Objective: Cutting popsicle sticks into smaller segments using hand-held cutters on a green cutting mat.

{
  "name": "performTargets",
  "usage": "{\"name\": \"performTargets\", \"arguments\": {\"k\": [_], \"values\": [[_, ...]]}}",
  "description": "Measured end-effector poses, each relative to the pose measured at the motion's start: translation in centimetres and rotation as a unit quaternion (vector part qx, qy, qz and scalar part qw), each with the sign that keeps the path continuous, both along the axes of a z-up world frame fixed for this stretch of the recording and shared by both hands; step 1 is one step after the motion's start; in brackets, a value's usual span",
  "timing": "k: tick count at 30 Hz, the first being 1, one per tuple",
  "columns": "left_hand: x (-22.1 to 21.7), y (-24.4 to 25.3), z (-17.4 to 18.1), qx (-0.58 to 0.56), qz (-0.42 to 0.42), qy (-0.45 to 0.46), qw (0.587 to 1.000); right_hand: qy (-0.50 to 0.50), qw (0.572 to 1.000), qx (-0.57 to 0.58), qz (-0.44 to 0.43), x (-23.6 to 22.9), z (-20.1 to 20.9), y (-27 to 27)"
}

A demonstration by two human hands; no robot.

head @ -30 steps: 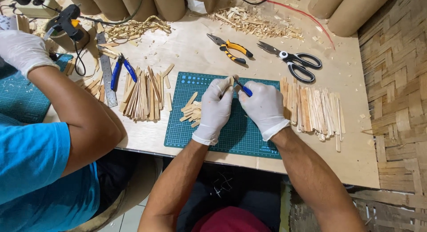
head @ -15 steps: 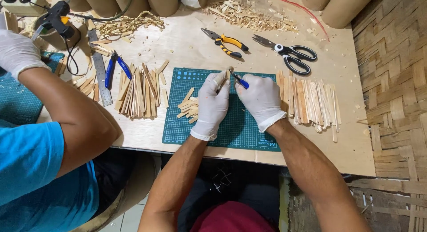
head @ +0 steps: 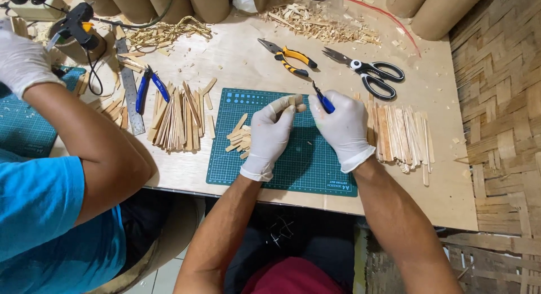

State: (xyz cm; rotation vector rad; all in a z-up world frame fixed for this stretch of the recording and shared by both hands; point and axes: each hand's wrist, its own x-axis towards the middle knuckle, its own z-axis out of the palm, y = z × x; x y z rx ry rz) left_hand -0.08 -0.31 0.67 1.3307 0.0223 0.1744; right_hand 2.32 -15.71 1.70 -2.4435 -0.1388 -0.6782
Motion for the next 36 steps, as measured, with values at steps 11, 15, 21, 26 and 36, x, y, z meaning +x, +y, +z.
{"name": "performTargets", "arguments": {"k": [11, 15, 21, 26, 36], "values": [[-0.6, 0.7, 0.8, -0.082, -0.053, 0.062, 0.993, 0.055, 0.992, 0.061, 0.099, 0.1, 0.3, -0.1], [-0.2, 0.5, 0.5, -0.008, -0.004, 0.032, 0.999, 0.099, 0.983, 0.081, 0.132, -0.2, 0.2, 0.0], [1.4, 0.9, -2.9, 0.039, 0.024, -0.002, 0.999, 0.123, 0.982, 0.061, 0.133, -0.6, 1.0, 0.4], [1.3, 0.7, -3.0, 0.037, 0.038, -0.005, 0.999, 0.129, 0.982, 0.047, 0.132, -0.3, 0.6, 0.5], [1.4, 0.5, -3.2, 0.040, 0.044, -0.016, 0.998, 0.163, 0.981, 0.018, 0.100, -1.5, 2.1, 1.1]]}}
